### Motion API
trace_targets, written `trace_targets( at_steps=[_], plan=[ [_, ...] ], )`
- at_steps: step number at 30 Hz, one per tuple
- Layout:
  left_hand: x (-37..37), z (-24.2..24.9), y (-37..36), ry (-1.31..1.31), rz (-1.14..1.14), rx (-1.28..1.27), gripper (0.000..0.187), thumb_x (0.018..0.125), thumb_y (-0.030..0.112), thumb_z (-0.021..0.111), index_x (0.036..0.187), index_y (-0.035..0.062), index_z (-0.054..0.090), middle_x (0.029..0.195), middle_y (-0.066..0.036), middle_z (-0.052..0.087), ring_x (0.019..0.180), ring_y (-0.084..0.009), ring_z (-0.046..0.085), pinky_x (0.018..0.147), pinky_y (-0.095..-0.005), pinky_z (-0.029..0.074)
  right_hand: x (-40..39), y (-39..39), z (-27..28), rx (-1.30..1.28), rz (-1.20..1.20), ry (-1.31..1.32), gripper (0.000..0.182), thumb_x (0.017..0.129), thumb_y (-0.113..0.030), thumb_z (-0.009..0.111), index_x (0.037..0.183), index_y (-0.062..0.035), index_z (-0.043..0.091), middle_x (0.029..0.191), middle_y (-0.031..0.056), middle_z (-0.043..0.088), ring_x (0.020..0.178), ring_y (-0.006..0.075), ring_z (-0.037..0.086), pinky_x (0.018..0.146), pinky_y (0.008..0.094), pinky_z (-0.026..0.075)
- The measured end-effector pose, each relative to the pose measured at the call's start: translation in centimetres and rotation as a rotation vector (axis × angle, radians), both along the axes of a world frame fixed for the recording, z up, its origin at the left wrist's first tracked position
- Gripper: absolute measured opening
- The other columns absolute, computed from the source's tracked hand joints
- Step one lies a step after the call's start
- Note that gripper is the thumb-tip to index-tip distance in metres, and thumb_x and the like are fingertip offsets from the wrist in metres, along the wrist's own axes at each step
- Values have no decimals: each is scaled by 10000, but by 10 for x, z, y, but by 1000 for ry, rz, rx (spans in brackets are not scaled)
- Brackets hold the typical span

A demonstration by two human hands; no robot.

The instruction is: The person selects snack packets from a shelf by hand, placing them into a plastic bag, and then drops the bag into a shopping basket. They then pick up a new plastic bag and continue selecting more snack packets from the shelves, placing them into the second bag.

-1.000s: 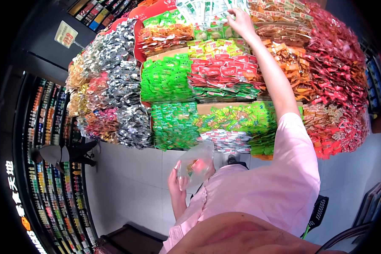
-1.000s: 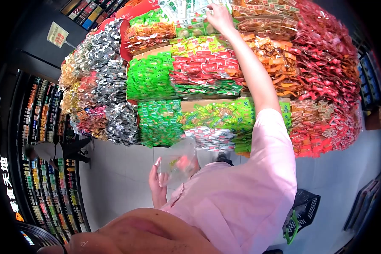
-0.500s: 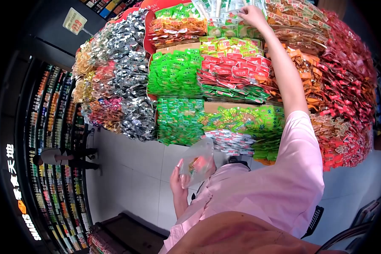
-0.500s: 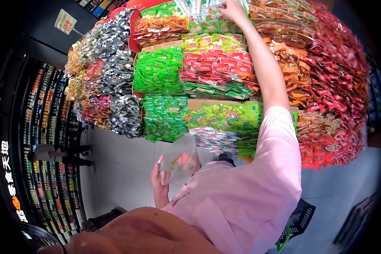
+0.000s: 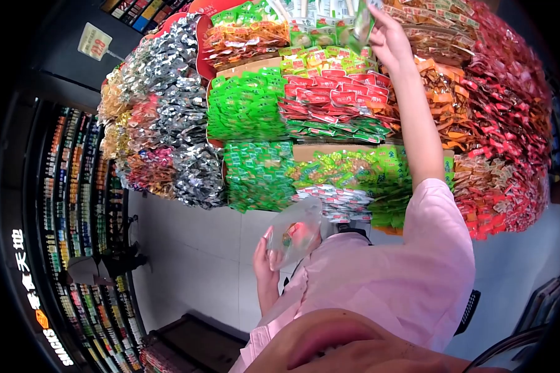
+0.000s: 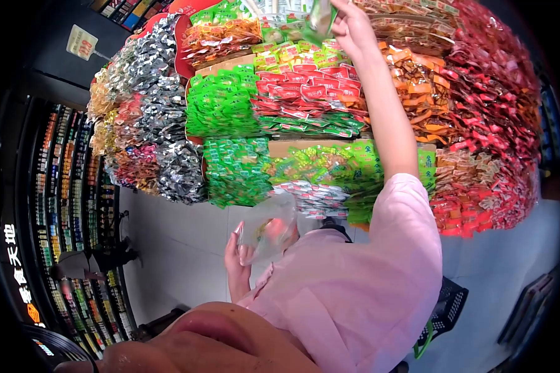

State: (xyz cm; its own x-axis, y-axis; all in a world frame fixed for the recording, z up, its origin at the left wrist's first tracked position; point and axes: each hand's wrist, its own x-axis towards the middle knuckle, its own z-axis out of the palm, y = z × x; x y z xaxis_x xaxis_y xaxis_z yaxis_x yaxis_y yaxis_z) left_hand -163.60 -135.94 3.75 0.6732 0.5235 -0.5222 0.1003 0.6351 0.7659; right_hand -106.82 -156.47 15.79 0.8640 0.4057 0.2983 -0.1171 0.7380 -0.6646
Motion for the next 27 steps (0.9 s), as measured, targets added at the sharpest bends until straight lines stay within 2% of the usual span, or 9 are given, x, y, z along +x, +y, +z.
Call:
trace_targets(
  at_steps=[2,4,10,12,16,20,22,23,27],
  plan=[
    [-2,-2,3,-38,-27,-29,467,1112,310,399,1410,-21,540,507,64,361,403,-64,286,453,-253,255,-63,-2,-8,-115,118,51,181,981,-206,671,976,-40,596,819,44,663,597,24,632,404,161,432],
    [-4,-5,6,-63,-44,-44,463,1113,313,396,1403,-15,547,493,64,344,402,-68,281,451,-257,247,-114,12,-26,-241,0,260,173,987,-211,664,993,-50,604,661,15,586,444,66,527,333,185,383],
    [-1,-5,3,-33,-72,-29,465,1113,329,395,1408,4,549,482,65,334,402,-70,282,450,-259,245,-221,16,-149,-123,481,695,243,959,-275,686,1061,-69,608,816,14,648,638,85,609,548,258,511],
    [1,-3,3,-5,-67,-12,469,1112,338,397,1412,12,548,483,65,337,403,-70,283,452,-257,247,-265,17,-134,-239,388,834,255,948,-264,692,1101,-70,631,856,39,670,727,127,646,616,304,541],
    [6,1,-1,17,-79,-16,472,1108,346,412,1409,12,554,489,68,343,408,-63,290,456,-249,246,-295,15,-130,-208,427,822,333,938,-196,651,1208,-8,600,1054,140,701,918,242,705,799,386,586],
    [2,-5,-1,19,-128,-23,470,1110,340,403,1420,16,544,487,68,337,405,-60,285,453,-246,243,-292,15,-128,-42,529,785,514,884,-90,604,1361,52,479,1245,223,633,1148,336,655,1000,478,534],
    [2,-7,-1,44,-138,2,468,1119,340,366,1439,36,522,451,70,292,385,-75,261,441,-250,235,-294,16,-129,1,601,798,571,901,-72,594,1419,95,421,1300,253,614,1171,328,649,1015,443,534],
    [1,-4,-4,15,-112,-10,488,1110,327,408,1435,-17,524,524,62,402,419,-48,309,452,-244,246,-297,18,-132,-31,607,762,533,955,-78,582,1427,97,407,1313,266,601,1174,342,648,1012,452,538],
    [-7,-4,-6,-42,-141,-33,499,1112,330,398,1447,-23,509,521,58,400,421,-46,307,450,-243,236,-311,27,-131,-63,584,673,483,1036,-144,557,1424,97,400,1300,281,596,1153,367,656,976,470,557]
  ],
)
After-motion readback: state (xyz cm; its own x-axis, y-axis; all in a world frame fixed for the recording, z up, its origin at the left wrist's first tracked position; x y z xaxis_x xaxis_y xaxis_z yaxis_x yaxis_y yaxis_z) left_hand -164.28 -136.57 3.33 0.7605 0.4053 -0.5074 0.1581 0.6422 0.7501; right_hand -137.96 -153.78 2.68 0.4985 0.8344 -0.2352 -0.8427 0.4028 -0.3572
